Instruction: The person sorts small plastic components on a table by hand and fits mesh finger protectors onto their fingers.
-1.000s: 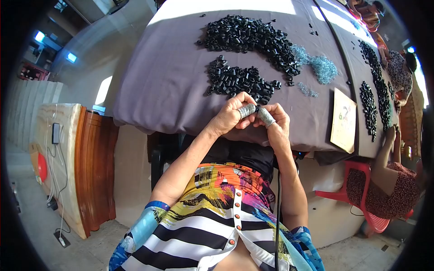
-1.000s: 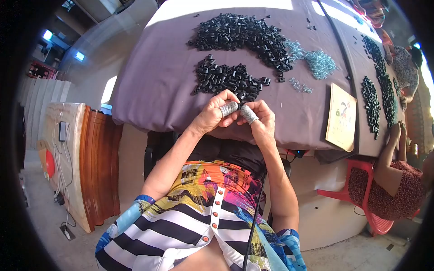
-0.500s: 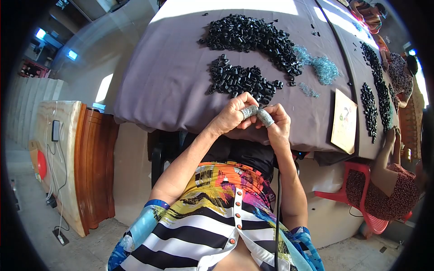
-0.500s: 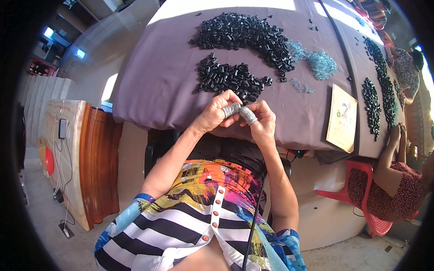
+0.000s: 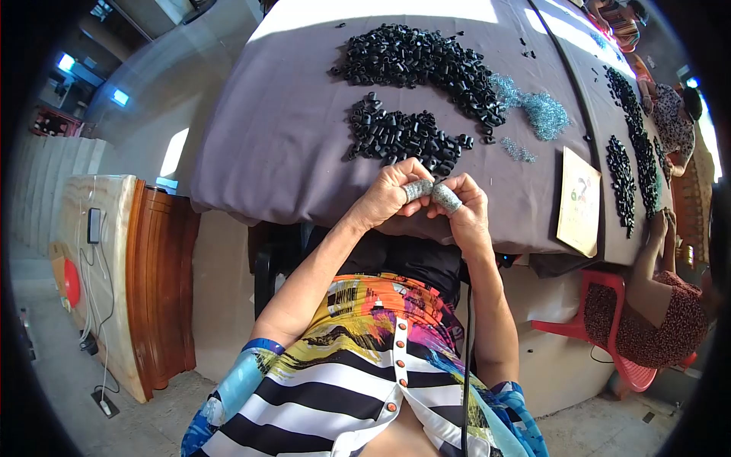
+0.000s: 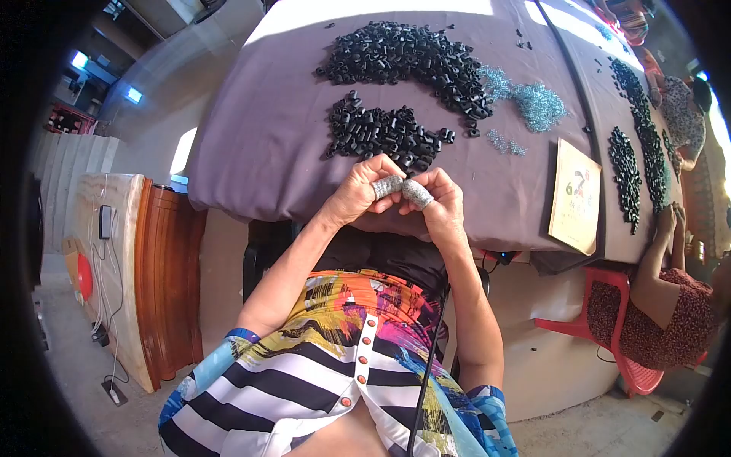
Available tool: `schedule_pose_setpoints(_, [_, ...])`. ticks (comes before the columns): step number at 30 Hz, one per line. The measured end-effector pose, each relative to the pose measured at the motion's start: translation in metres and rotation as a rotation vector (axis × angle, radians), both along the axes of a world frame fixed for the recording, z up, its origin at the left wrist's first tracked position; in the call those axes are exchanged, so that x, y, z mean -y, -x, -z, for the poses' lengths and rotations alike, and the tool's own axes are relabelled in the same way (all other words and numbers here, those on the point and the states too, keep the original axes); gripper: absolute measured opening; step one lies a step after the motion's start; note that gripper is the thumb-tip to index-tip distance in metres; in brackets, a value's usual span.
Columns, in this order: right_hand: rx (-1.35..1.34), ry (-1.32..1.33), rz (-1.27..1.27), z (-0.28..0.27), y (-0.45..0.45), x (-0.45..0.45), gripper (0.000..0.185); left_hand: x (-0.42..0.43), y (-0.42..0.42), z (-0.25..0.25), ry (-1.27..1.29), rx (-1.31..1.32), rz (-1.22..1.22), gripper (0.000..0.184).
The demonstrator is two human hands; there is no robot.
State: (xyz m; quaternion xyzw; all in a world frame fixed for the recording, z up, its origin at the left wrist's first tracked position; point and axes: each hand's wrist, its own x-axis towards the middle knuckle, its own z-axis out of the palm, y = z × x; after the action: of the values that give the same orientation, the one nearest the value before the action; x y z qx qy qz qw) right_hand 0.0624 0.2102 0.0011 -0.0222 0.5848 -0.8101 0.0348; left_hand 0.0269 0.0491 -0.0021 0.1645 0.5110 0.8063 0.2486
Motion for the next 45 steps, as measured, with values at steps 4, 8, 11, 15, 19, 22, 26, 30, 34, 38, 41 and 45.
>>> schedule_pose_setpoints(4, [-0.006,-0.032,0.027,0.000,0.001,0.002,0.005,0.001,0.002,0.005,-0.042,0.048,0.011,0.002])
schedule_pose_setpoints(8, [0.014,-0.027,-0.025,-0.001,0.000,-0.001,0.006,-0.001,0.001,0.006,-0.054,0.058,-0.031,0.002])
schedule_pose_setpoints(11, [0.033,0.007,-0.089,-0.003,0.000,-0.004,0.008,0.003,0.001,0.005,-0.085,0.077,0.029,0.003])
schedule_pose_setpoints(15, [0.026,0.046,-0.148,-0.001,0.002,-0.005,0.011,0.006,0.001,0.006,-0.083,0.083,0.058,0.001])
schedule_pose_setpoints(19, [-0.022,0.108,-0.143,0.004,0.003,-0.002,0.013,0.008,0.002,0.005,-0.097,0.103,0.078,0.001])
schedule_pose_setpoints(22, [-0.063,0.092,-0.100,0.008,0.004,0.000,0.013,0.008,0.002,0.002,-0.093,0.101,0.069,0.002])
schedule_pose_setpoints(26, [-0.097,0.035,-0.081,0.008,0.003,0.001,0.011,0.008,0.001,0.000,-0.063,0.099,0.059,0.001])
schedule_pose_setpoints(30, [-0.220,-0.183,-0.006,0.000,-0.002,0.005,0.010,0.006,-0.001,0.000,-0.042,0.070,0.038,0.002])
schedule_pose_setpoints(34, [-0.185,-0.128,-0.050,0.004,-0.001,0.001,0.010,0.005,-0.002,-0.003,0.006,0.051,0.049,0.006])
schedule_pose_setpoints(38, [-0.072,0.002,-0.149,0.001,-0.001,-0.003,0.011,0.009,0.000,-0.006,0.006,0.068,0.094,0.007])
schedule_pose_setpoints(41, [-0.074,0.035,-0.167,0.004,-0.001,-0.003,0.012,0.011,0.000,-0.006,0.002,0.095,0.113,0.007])
schedule_pose_setpoints(45, [-0.127,-0.033,-0.146,0.002,-0.001,0.000,0.013,0.012,0.001,-0.006,0.006,0.089,0.120,0.006])
